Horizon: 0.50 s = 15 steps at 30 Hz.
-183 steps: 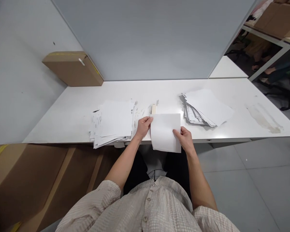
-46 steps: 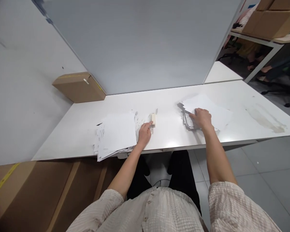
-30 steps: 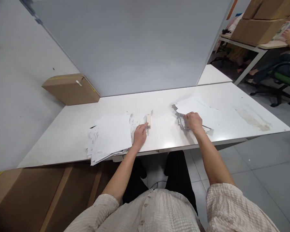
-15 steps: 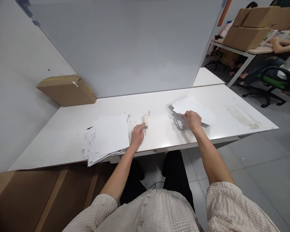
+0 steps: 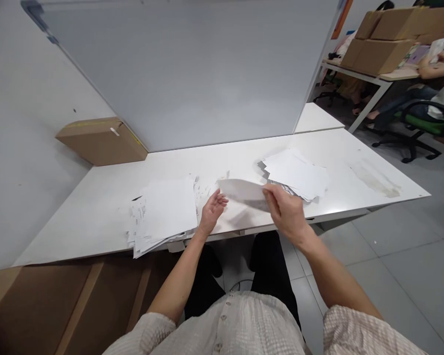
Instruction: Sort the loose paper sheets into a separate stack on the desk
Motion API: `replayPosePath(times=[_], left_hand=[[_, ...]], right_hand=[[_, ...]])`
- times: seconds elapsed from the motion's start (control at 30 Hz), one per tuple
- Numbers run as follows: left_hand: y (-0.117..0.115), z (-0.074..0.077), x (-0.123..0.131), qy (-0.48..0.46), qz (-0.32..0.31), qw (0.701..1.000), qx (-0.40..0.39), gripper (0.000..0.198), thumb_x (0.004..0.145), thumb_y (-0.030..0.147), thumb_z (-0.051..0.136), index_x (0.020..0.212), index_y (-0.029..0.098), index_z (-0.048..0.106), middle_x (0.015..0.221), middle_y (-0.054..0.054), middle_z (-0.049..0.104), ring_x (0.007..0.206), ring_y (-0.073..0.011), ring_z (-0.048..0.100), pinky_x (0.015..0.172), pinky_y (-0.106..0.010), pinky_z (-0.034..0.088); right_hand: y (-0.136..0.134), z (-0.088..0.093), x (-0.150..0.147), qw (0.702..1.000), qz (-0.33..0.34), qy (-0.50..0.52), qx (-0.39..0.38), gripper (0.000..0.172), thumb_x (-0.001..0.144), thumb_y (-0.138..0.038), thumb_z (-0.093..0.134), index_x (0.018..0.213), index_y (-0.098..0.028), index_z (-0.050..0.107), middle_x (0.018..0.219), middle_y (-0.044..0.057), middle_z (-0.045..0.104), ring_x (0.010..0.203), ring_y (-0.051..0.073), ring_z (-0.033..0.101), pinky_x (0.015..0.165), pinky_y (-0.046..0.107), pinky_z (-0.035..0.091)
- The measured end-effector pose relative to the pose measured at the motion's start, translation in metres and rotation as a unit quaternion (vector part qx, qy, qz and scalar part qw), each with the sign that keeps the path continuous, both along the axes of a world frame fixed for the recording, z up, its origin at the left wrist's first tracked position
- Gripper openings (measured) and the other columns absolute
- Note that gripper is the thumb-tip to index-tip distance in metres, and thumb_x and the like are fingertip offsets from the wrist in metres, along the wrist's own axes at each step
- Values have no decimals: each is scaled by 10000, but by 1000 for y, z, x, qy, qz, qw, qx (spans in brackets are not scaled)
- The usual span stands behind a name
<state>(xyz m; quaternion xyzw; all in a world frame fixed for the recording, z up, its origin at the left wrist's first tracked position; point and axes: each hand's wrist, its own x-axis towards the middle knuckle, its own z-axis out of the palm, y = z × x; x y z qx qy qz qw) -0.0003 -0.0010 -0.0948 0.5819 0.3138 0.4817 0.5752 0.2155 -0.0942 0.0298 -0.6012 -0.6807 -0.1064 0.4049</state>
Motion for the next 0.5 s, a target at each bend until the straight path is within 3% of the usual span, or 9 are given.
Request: replayPosePath(times=[0.07,0.1,0.17,0.23,0.3,0.4,0.5], left_hand=[[-16,7,-1,-95,-94,984,-117,750,669,676,589,1211,158,562,1101,-148,638,1024,-285,592,867,-395,463],[-22,9,-2,-116,-113,973,-164,735,638,666,628,1150,139,604,1046,-153,662,1008,-300,604,859,-404,469],[-30,11,-3,-112,-103,961,-231,607,619,556,720,1031,114,658,955,-148,694,964,-307,627,848,-414,478],[-30,9,-3,-87,-53,961,-258,480,627,430,764,965,102,675,930,-138,705,927,-294,644,850,-418,480],[-24,7,-3,-75,2,961,-266,452,617,398,777,935,92,678,924,-137,710,905,-286,651,859,-428,479],[-14,3,-3,-80,38,954,-287,482,576,394,800,925,86,676,912,-142,714,904,-295,651,872,-448,475],[-7,0,-4,-99,26,944,-312,494,553,361,819,938,89,671,930,-148,712,928,-303,646,894,-457,469]], right_hand=[[-4,-12,-19,998,38,56,-1,179,913,-297,429,936,-220,589,739,25,655,551,127,559,519,236,399],[-2,-21,-24,996,48,78,-18,180,913,-299,426,935,-221,588,750,25,658,572,133,571,535,240,410],[7,-39,-26,988,65,108,-91,223,917,-339,412,896,-218,598,701,18,643,559,139,567,535,250,409],[23,-52,-15,975,55,124,-175,316,924,-397,376,837,-207,613,638,16,621,526,144,548,527,259,398],[43,-59,6,973,-19,96,-208,340,916,-420,384,880,-189,631,725,57,652,605,174,573,574,285,406],[72,-64,44,962,-170,-21,-210,369,843,-361,521,1145,-153,570,1104,166,618,920,278,563,706,360,404],[90,-71,68,928,-202,-98,-295,375,812,-317,541,1156,-171,576,1183,164,586,1024,318,505,739,392,386]])
